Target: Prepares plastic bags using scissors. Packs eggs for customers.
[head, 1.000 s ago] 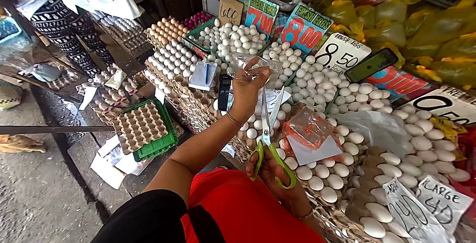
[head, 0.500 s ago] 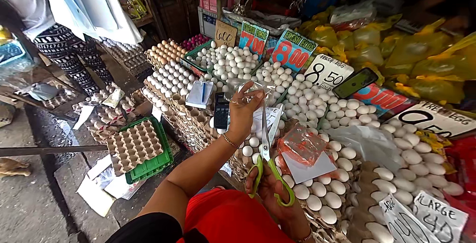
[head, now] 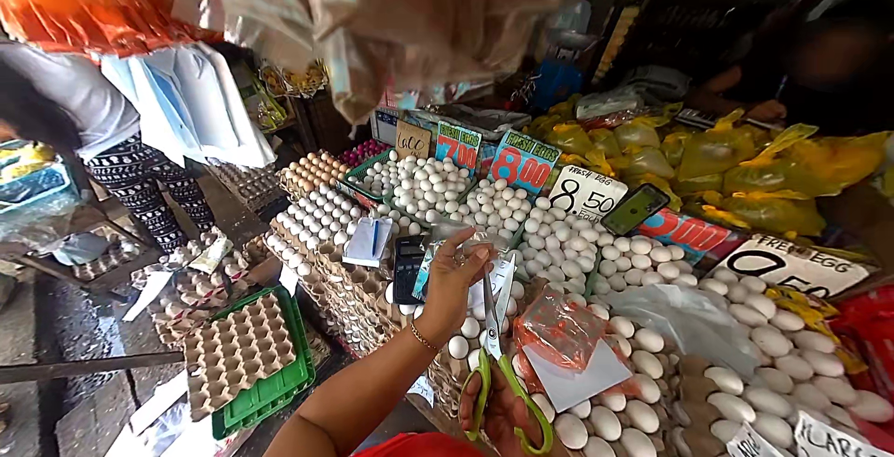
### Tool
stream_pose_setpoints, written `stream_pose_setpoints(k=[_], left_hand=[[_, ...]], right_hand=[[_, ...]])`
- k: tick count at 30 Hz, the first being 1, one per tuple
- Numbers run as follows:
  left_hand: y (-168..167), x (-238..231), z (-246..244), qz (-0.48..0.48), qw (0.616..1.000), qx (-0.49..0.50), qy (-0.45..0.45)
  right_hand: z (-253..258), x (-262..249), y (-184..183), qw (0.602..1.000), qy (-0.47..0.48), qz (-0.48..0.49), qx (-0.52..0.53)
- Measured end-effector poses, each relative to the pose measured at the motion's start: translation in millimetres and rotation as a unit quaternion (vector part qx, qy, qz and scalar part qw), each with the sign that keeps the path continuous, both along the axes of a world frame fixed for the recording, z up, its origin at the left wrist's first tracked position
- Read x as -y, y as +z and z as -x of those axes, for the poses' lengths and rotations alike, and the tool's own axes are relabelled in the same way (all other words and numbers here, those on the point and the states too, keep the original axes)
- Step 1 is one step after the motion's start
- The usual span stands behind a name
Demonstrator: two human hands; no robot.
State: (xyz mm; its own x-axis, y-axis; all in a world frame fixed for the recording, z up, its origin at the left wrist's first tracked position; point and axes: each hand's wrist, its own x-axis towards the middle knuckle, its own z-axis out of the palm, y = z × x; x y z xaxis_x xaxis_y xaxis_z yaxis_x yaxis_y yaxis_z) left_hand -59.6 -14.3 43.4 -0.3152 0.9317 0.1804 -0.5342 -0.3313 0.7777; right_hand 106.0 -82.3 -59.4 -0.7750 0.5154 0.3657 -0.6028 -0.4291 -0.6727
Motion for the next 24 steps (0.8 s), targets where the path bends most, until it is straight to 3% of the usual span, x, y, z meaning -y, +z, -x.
stream_pose_setpoints(k=[24], left_hand=[[-12,-1,-79,0.057,0.995,-0.071,-0.027]], right_hand=[[-44,-10,-1,0.987,-0.093,0.046,-0.125]])
